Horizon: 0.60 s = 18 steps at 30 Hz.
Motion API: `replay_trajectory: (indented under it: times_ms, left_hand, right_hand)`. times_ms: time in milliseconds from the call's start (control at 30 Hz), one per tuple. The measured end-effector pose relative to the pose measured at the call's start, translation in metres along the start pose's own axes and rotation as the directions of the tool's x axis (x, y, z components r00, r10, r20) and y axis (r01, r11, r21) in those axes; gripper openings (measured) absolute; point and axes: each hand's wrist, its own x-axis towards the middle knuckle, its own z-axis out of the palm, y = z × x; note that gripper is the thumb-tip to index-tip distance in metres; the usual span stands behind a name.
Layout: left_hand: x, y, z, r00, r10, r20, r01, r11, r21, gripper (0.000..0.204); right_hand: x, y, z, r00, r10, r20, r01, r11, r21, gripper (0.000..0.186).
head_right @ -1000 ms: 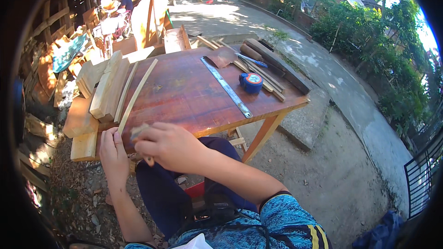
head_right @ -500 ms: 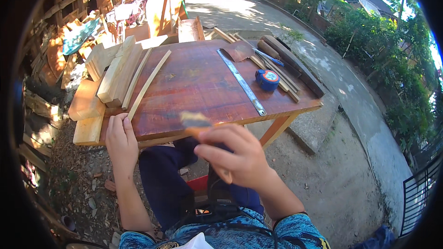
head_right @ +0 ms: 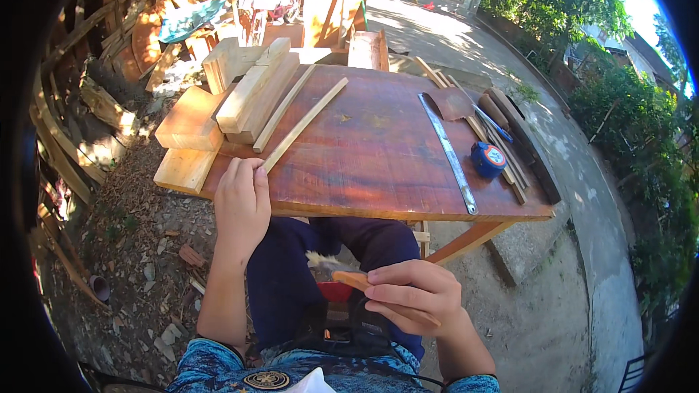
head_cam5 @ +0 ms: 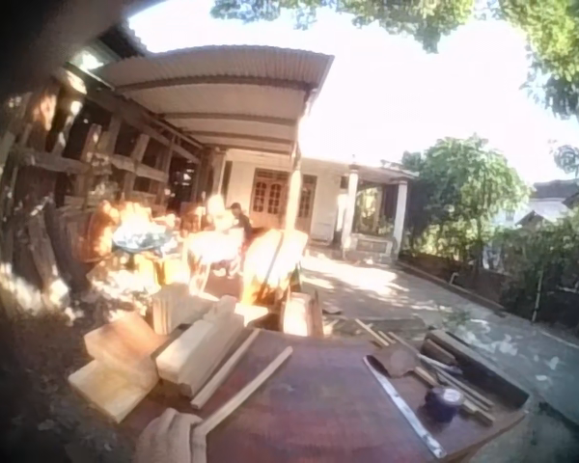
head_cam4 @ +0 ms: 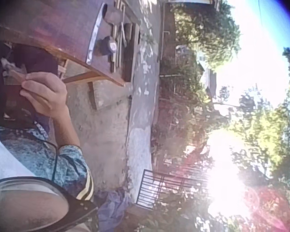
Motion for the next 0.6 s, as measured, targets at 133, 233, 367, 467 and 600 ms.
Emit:
replay_trajectory:
  times_ms: [133,233,367,467,600]
  left_hand:
    - [-0.001,0.0,-0.004,1.0,-0.015,-0.002,0.015,1.0,0.011,0.019]
    - [-0.002,-0.003,-0.002,1.0,-0.004,-0.015,0.005,1.0,0.026,0.019]
    - [-0.001,-0.002,0.004,0.994,0.098,-0.038,-0.097,0.995,0.032,0.014]
    - [-0.002,-0.003,0.0,0.993,0.107,-0.055,-0.104,0.994,0.042,0.014]
    - [-0.003,-0.001,-0.007,0.998,0.068,0.02,-0.068,0.997,0.024,0.026]
  right_hand:
    - [0.025,0.024,-0.021,0.983,-0.042,-0.181,-0.038,0.908,-0.417,0.031]
    - [0.043,0.063,-0.034,0.984,0.018,-0.178,-0.101,0.877,-0.47,0.027]
    - [0.064,0.106,-0.044,0.963,0.214,-0.164,-0.267,0.845,-0.464,0.024]
    - [0.08,0.111,-0.045,0.943,0.3,-0.146,-0.332,0.792,-0.513,0.03]
    - [0.071,0.103,-0.053,0.905,0.403,-0.134,-0.39,0.662,-0.64,0.042]
